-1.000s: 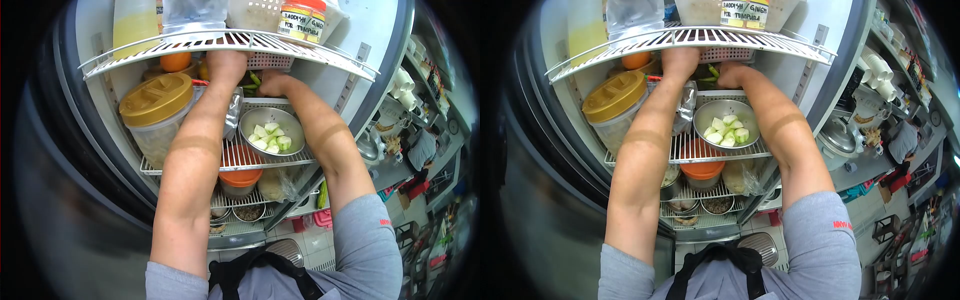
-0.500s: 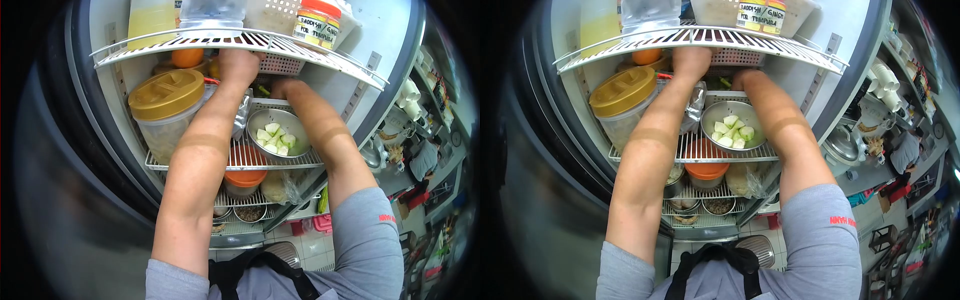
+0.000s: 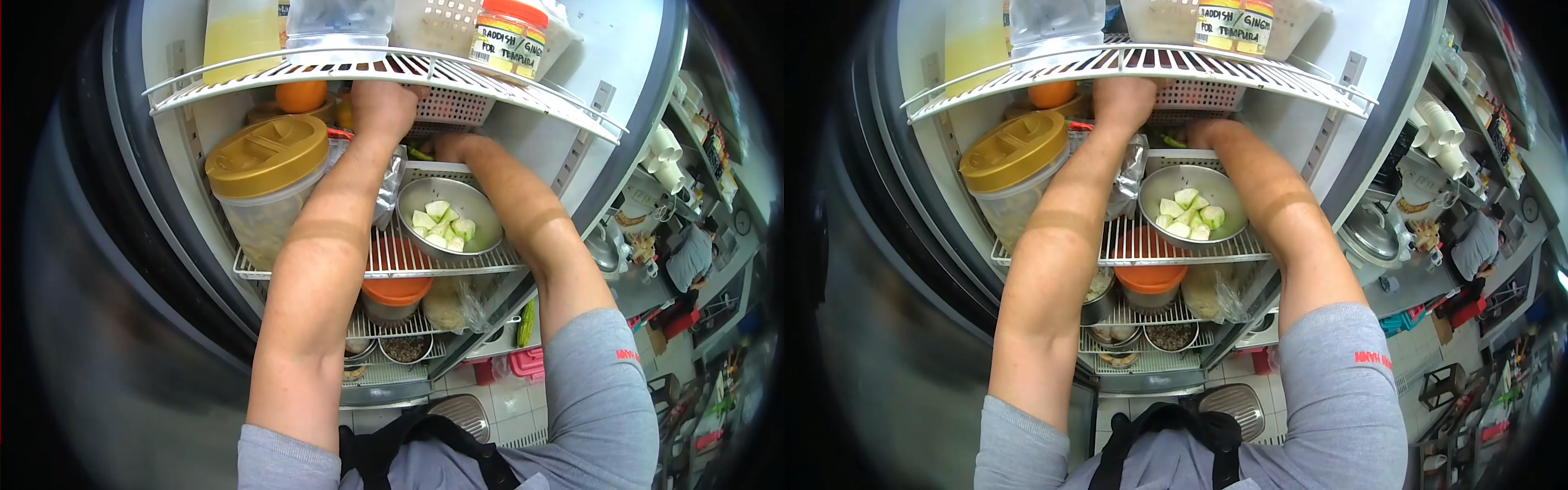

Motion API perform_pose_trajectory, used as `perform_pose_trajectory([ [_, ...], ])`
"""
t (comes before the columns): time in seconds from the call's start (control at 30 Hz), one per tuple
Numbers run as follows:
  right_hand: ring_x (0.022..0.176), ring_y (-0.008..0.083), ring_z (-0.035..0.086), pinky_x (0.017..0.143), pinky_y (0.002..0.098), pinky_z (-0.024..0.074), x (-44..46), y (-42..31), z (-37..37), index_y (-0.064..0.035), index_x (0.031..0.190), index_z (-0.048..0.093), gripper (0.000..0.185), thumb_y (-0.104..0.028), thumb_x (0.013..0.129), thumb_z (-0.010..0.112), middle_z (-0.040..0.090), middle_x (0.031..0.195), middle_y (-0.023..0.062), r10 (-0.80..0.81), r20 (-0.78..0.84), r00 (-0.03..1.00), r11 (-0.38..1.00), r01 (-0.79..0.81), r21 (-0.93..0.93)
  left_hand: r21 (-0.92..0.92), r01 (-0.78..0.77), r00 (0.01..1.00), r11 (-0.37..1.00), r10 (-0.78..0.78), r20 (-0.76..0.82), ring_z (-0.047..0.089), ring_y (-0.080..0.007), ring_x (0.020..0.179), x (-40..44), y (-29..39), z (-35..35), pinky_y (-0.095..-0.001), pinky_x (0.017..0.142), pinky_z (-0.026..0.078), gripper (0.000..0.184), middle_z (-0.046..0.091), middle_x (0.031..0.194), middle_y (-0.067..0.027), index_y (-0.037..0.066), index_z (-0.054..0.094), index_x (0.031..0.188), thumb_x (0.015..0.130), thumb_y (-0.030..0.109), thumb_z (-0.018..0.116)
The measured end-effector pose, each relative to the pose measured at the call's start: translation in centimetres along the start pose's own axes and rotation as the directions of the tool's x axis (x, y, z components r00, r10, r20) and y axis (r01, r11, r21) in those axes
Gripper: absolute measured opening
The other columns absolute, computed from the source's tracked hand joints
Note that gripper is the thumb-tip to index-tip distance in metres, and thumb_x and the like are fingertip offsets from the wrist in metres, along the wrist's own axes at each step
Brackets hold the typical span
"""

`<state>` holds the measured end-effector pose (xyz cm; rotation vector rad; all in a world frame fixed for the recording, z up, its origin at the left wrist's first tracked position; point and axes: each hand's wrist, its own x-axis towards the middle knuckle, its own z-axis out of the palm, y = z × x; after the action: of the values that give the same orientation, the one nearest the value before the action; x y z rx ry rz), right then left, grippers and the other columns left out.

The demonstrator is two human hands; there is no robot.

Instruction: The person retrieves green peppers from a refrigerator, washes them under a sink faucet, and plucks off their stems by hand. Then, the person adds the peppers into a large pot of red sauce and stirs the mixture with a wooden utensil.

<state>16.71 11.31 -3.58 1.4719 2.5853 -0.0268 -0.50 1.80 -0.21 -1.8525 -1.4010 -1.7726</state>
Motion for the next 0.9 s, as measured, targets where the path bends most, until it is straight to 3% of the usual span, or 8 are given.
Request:
perform_pose_trajectory([
  [0.07,0.123,0.031,0.068,0.108,0.0424,0.0496,0.0,-0.3,-0.2,-0.0213,0.141,0.069,0.067,-0.028,0.076,0.084,0.072,0.135,0.0151,0.001,-0.016,1.0,1.0,-0.001,-0.002,0.043,-0.004,1.0,0.999,0.005,-0.024,0.072,-0.0383,0.101,0.1,0.1,-0.1,-0.0461,0.093,0.056,0.042,0.076,0.107,-0.0181,0.002,0.076,0.107,0.074,0.024,0.091],
  [0.17,0.131,0.029,0.064,0.111,0.0418,0.0483,-1.8,-0.6,-1.9,-0.0203,0.143,0.068,0.07,-0.032,0.075,0.082,0.068,0.143,0.0137,0.032,0.055,0.998,0.992,-0.039,0.116,0.104,-0.101,0.991,0.989,0.109,-0.077,0.072,-0.0395,0.099,0.4,-0.7,0.5,-0.0476,0.091,0.056,0.036,0.077,0.105,-0.0186,0.002,0.076,0.106,0.079,0.023,0.086],
  [0.33,0.116,0.028,0.07,0.103,0.0391,0.0524,-5.9,-1.5,-3.9,-0.0173,0.13,0.075,0.062,-0.031,0.07,0.083,0.074,0.128,0.0138,0.079,-0.129,0.989,0.982,-0.055,0.18,0.161,0.001,1.0,0.987,0.003,-0.021,0.073,-0.0403,0.1,1.9,-1.3,0.9,-0.0505,0.087,0.058,0.028,0.077,0.106,-0.0201,0.003,0.076,0.107,0.093,0.026,0.069],
  [0.5,0.112,0.0287,0.071,0.1,0.0409,0.0541,-6.3,-0.8,-2.7,-0.0147,0.125,0.077,0.057,-0.031,0.07,0.083,0.076,0.122,0.0144,0.066,-0.285,0.956,0.953,0.024,0.302,0.155,0.039,0.999,0.987,-0.034,-0.039,0.07,-0.0417,0.109,1.9,-1.4,0.9,-0.0521,0.095,0.053,0.029,0.075,0.116,-0.0207,0.004,0.076,0.112,0.098,0.023,0.058],
  [0.6,0.115,0.0293,0.071,0.103,0.0408,0.0539,-7.0,-0.8,-3.0,-0.0125,0.127,0.077,0.059,-0.032,0.071,0.083,0.075,0.127,0.0151,0.083,-0.229,0.97,0.937,0.002,0.349,0.197,0.079,0.994,0.977,-0.061,-0.095,0.07,-0.0416,0.108,2.3,-2.8,2.3,-0.0525,0.095,0.053,0.03,0.075,0.115,-0.0209,0.004,0.076,0.112,0.099,0.022,0.057],
  [0.77,0.124,0.0295,0.068,0.107,0.0399,0.0529,-7.7,-0.7,-3.2,-0.0106,0.132,0.075,0.063,-0.035,0.075,0.086,0.071,0.138,0.0139,0.24,-0.054,0.969,0.932,-0.215,0.293,0.235,0.025,1.0,0.972,-0.027,0.008,0.07,-0.041,0.109,2.5,-1.9,1.2,-0.0514,0.096,0.053,0.032,0.075,0.117,-0.0206,0.005,0.076,0.113,0.101,0.025,0.055],
  [0.8,0.126,0.0296,0.068,0.108,0.0398,0.0527,-7.5,-1.1,-3.5,-0.0103,0.132,0.075,0.063,-0.036,0.076,0.086,0.07,0.14,0.0134,0.272,-0.01,0.962,0.923,-0.258,0.285,0.193,-0.04,0.997,0.98,0.053,-0.064,0.073,-0.0397,0.099,2.6,-2.4,1.7,-0.0511,0.088,0.057,0.027,0.077,0.107,-0.0197,0.003,0.077,0.105,0.098,0.025,0.061],
  [0.9,0.131,0.0323,0.065,0.11,0.0445,0.0511,-5.9,-3.4,-3.2,-0.0129,0.131,0.076,0.055,-0.033,0.081,0.085,0.067,0.145,0.0125,0.405,0.081,0.911,0.886,-0.413,0.21,0.264,-0.053,0.997,0.963,0.065,-0.037,0.071,-0.0412,0.106,2.8,-2.5,1.6,-0.0511,0.093,0.054,0.031,0.075,0.113,-0.0204,0.004,0.076,0.111,0.1,0.026,0.057],
])
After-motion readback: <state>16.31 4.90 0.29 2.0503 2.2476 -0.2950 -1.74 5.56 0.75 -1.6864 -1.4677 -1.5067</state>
